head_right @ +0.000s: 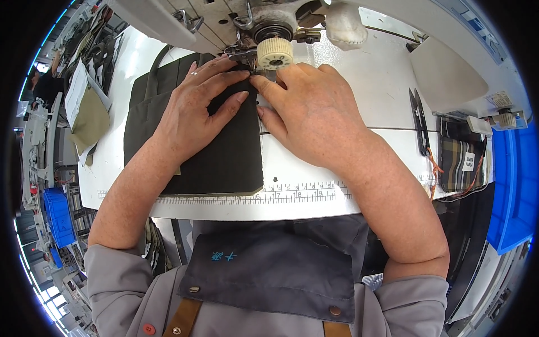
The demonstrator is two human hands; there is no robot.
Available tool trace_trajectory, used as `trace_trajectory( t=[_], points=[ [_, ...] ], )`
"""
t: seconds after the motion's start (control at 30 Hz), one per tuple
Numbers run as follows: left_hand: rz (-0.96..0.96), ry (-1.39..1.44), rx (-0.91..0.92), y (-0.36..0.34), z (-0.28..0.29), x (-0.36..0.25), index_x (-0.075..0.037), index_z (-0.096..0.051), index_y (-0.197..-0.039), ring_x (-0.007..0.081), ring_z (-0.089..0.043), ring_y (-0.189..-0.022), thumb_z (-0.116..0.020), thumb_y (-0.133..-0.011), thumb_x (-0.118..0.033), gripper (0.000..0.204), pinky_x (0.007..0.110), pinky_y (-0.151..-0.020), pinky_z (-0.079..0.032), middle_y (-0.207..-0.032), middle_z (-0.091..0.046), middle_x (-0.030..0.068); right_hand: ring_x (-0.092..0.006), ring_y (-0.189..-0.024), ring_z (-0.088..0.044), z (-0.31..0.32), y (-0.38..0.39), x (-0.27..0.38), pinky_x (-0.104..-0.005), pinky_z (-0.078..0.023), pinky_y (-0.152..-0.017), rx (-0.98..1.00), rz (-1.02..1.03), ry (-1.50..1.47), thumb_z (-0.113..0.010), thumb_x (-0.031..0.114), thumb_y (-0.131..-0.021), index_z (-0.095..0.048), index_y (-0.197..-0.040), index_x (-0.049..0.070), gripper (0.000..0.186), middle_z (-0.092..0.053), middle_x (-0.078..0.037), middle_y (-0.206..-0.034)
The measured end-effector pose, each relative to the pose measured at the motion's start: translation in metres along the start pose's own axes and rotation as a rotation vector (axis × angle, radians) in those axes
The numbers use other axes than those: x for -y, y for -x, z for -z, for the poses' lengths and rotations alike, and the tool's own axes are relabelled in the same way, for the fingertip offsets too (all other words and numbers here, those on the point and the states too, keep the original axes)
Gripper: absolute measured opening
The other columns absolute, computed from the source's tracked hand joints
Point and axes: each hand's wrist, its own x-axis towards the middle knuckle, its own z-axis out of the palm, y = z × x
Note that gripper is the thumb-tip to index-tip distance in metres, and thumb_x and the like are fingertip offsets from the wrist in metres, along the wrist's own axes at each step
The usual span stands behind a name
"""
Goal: Sewing the seams of green canvas bags using an industrial sewing machine.
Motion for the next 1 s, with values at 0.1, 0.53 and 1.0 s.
trace_trajectory(
  t=[0.1,0.53,1.0],
  points=[
    [0.003,0.005,0.015,0.000,0.001,0.000,-0.011,-0.074,-0.132,0.0386,-0.060,-0.139,-0.074,-0.101,-0.030,0.037,0.064,-0.120,-0.040,-0.144,-0.067,0.0180,-0.0270,-0.087,-0.070,0.000,0.000,-0.002,-0.0431,-0.055,-0.079,-0.015,-0.005,-0.027,-0.076,0.029,-0.094,-0.076,-0.123,0.010,0.035,-0.068,-0.007,-0.094],
    [-0.018,0.026,0.021,-0.002,0.002,0.003,-0.009,-0.074,-0.133,0.0383,-0.059,-0.139,-0.075,-0.100,-0.031,0.039,0.062,-0.121,-0.040,-0.144,-0.067,0.0178,-0.0255,-0.075,-0.067,0.008,0.004,-0.012,-0.0400,-0.054,-0.071,-0.085,-0.192,-0.320,-0.070,0.034,-0.101,-0.078,-0.109,0.009,0.027,-0.069,-0.008,-0.088],
    [-0.014,0.013,0.005,-0.001,-0.001,0.003,-0.007,-0.075,-0.131,0.0335,-0.056,-0.143,-0.071,-0.102,-0.033,0.039,0.064,-0.121,-0.038,-0.142,-0.068,0.0139,-0.0080,-0.080,-0.056,-0.005,-0.013,-0.032,-0.0249,-0.047,-0.073,-0.415,-0.376,-1.072,-0.053,0.037,-0.115,-0.072,-0.115,0.003,0.038,-0.072,-0.002,-0.095]
  ],
)
